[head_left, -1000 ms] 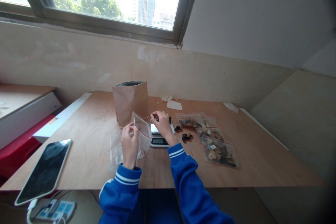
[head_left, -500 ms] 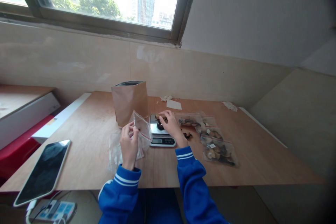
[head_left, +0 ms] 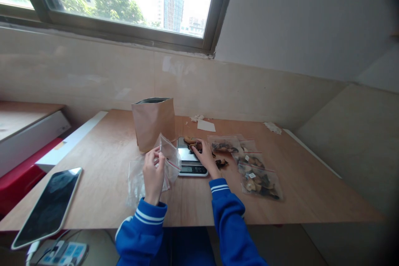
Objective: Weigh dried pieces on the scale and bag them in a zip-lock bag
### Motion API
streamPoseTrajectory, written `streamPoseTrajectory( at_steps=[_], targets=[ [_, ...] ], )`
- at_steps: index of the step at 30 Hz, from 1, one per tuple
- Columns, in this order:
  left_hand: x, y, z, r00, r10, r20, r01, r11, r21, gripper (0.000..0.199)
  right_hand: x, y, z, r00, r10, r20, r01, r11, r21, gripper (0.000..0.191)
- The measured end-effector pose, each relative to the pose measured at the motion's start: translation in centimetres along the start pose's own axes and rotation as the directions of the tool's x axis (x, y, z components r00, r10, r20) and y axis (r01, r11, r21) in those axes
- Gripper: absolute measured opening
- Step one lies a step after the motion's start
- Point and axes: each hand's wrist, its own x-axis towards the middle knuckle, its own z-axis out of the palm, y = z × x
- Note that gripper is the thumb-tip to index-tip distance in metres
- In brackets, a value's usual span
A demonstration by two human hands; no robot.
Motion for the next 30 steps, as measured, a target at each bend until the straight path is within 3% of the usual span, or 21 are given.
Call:
streamPoseTrajectory(
  at_steps=[7, 11, 14, 17, 18, 20, 23, 27, 30],
  targets=[
    [0.0, -0.1, 0.2, 1.0, -0.003, 0.006, 0.003, 1.0, -0.005, 0.027, -0.6, 0.6, -0.2, 0.994, -0.041, -0.097, 0.041, 0.999, -0.004, 0.022],
    [0.0, -0.2, 0.3, 1.0, -0.014, 0.0, 0.014, 1.0, -0.009, 0.026, -0.4, 0.0, -0.5, 0.994, -0.04, -0.098, 0.039, 0.999, -0.015, 0.028],
    [0.0, -0.3, 0.4, 1.0, -0.02, 0.0, 0.02, 1.0, -0.016, 0.026, 0.2, -2.0, -0.9, 0.988, 0.01, -0.152, -0.004, 0.999, 0.04, 0.033],
    [0.0, -0.5, 0.5, 1.0, -0.024, 0.004, 0.024, 1.0, -0.011, 0.026, 1.0, -5.8, -1.7, 0.969, 0.114, -0.219, -0.071, 0.979, 0.193, 0.037],
    [0.0, -0.6, 0.5, 1.0, -0.023, 0.005, 0.023, 1.0, -0.006, 0.027, 1.3, -7.3, -2.0, 0.977, 0.119, -0.179, -0.072, 0.966, 0.248, 0.039],
    [0.0, -0.6, 0.5, 1.0, -0.02, 0.004, 0.02, 1.0, -0.002, 0.028, 2.0, -10.3, -2.4, 0.998, 0.057, 0.007, -0.056, 0.946, 0.32, 0.04],
    [-0.1, -0.6, 0.5, 1.0, -0.008, -0.013, 0.008, 1.0, 0.01, 0.028, 2.8, -13.8, -2.1, 0.979, -0.012, 0.203, -0.045, 0.96, 0.276, 0.038],
    [-0.1, -0.7, 0.1, 0.997, 0.0, -0.082, 0.004, 0.999, 0.052, 0.027, 3.5, -16.2, -0.3, 0.971, 0.009, 0.238, -0.024, 0.998, 0.06, 0.029],
    [0.0, -1.1, -0.4, 0.99, -0.008, -0.14, 0.019, 0.997, 0.081, 0.027, 3.8, -16.8, 0.7, 0.969, -0.012, 0.248, -0.008, 0.997, 0.08, 0.026]
  ],
)
